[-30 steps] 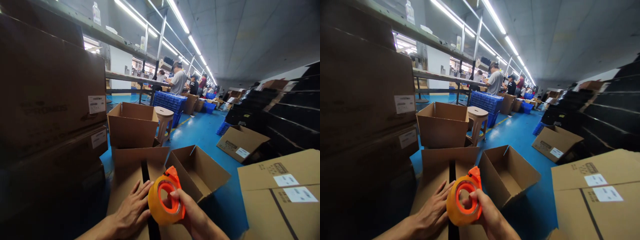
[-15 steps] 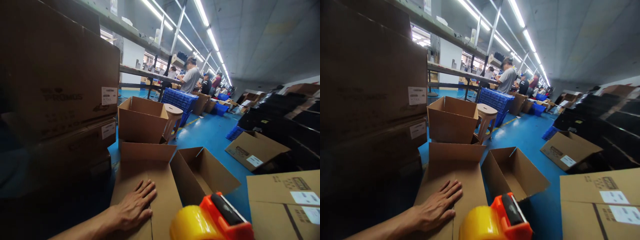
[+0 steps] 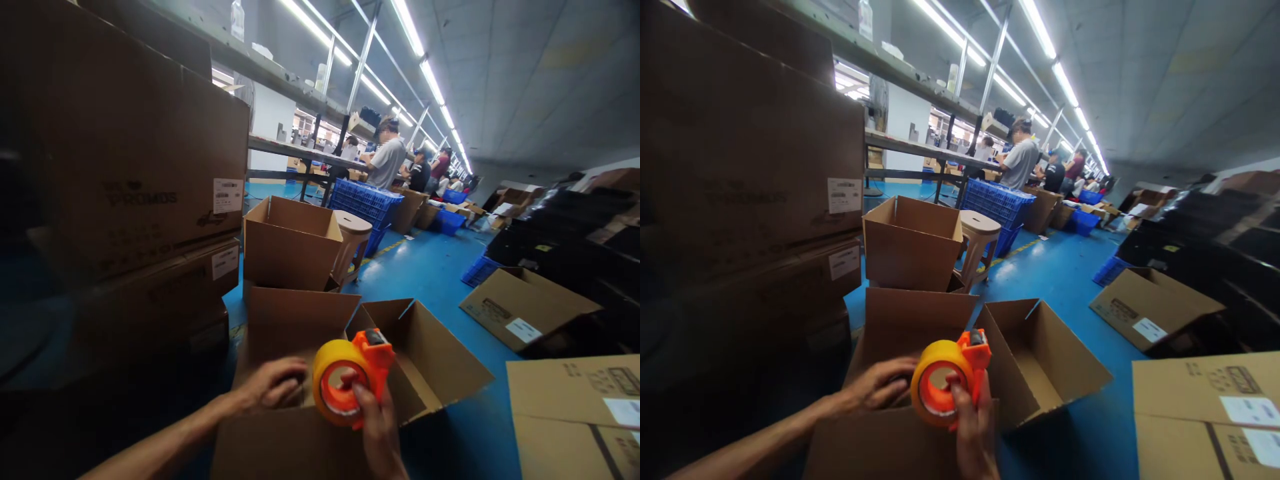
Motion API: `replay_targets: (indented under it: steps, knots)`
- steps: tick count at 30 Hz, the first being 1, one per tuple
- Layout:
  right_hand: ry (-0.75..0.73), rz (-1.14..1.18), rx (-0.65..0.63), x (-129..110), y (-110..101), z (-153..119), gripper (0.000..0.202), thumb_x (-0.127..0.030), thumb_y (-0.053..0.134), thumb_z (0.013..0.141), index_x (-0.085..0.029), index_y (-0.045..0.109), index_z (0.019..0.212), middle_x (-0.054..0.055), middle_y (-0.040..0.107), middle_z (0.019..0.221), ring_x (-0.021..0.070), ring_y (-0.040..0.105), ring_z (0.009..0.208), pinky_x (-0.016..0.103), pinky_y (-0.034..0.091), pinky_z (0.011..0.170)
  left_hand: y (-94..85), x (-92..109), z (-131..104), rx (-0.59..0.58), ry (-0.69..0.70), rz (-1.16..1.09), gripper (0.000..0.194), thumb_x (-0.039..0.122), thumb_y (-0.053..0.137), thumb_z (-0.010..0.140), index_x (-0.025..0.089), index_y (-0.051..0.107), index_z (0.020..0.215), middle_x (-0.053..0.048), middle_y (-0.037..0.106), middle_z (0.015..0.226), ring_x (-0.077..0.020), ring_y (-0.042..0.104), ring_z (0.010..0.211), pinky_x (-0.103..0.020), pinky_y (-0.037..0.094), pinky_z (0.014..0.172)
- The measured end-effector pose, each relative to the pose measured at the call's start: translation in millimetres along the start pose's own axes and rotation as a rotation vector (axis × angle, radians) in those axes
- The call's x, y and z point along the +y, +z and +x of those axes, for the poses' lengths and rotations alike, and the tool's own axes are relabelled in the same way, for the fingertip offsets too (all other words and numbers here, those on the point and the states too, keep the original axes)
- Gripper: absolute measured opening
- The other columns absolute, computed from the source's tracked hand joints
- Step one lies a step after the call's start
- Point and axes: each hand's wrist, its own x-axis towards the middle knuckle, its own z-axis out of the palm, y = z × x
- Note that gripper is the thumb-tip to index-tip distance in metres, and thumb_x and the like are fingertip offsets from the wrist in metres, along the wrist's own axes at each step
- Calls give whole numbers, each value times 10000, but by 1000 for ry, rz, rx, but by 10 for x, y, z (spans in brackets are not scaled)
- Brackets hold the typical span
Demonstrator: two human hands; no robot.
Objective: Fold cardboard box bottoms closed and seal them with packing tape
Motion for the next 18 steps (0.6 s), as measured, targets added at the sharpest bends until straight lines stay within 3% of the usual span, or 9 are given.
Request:
replay_targets:
  steps: [2, 4, 8, 11, 12, 13, 15, 18]
  knots:
    - [-4, 15, 19, 218, 183, 203, 667, -694, 624, 726, -162, 639, 1128, 105, 775, 998, 302, 712, 960, 421, 582, 864, -183, -46, -55, 327, -209, -97, 507, 569, 431, 962, 243, 726, 1213, -101, 751, 1285, -302, 692, 1199, -503, 516, 1109]
    - [-33, -32, 40, 499, 315, 355, 688, -710, 589, 716, -151, 629, 1116, 128, 766, 1000, 326, 707, 964, 465, 565, 906, -278, -120, -189, 539, -311, -60, 521, 589, 442, 950, 231, 704, 1223, -112, 734, 1294, -314, 673, 1227, -532, 507, 1114]
    - [-54, -168, 44, 1003, 435, 435, 736, -740, 553, 747, -152, 608, 1186, 144, 770, 1020, 355, 713, 958, 488, 556, 864, -321, -165, -286, 662, -108, 318, 504, 484, 572, 943, 227, 590, 1376, -149, 538, 1553, -332, 499, 1454, -570, 439, 1190]
    - [-109, -133, 33, 1192, 467, 388, 695, -697, 566, 802, -181, 595, 1267, 129, 778, 1072, 340, 720, 998, 478, 557, 881, -506, 75, 80, 874, 22, 675, 592, 383, 530, 994, 130, 419, 1518, -211, 395, 1648, -337, 305, 1573, -581, 286, 1283]
    - [-125, -116, 49, 1218, 473, 375, 690, -686, 571, 812, -189, 588, 1290, 127, 778, 1090, 338, 719, 1013, 480, 556, 893, -601, 188, 249, 847, 0, 784, 637, 368, 549, 990, 79, 389, 1534, -244, 394, 1641, -363, 300, 1571, -598, 253, 1289]
    - [-138, -104, 76, 1229, 476, 366, 699, -683, 582, 808, -188, 585, 1301, 131, 777, 1100, 340, 718, 1018, 485, 556, 898, -696, 300, 410, 753, -34, 874, 623, 360, 563, 988, 45, 425, 1507, -270, 468, 1583, -389, 384, 1523, -623, 269, 1270]
    - [-163, -94, 146, 1211, 461, 364, 701, -683, 591, 801, -178, 591, 1288, 141, 774, 1096, 344, 716, 1012, 491, 555, 900, -829, 482, 632, 563, -52, 958, 465, 334, 589, 984, 62, 595, 1360, -234, 694, 1334, -372, 628, 1291, -585, 423, 1171]
    - [-197, -66, 196, 1114, 374, 382, 659, -670, 605, 800, -175, 606, 1235, 145, 768, 1096, 340, 707, 1028, 493, 552, 921, -789, 561, 613, 417, -12, 965, 225, 272, 621, 966, 162, 724, 1134, -106, 794, 1038, -297, 741, 990, -461, 586, 930]
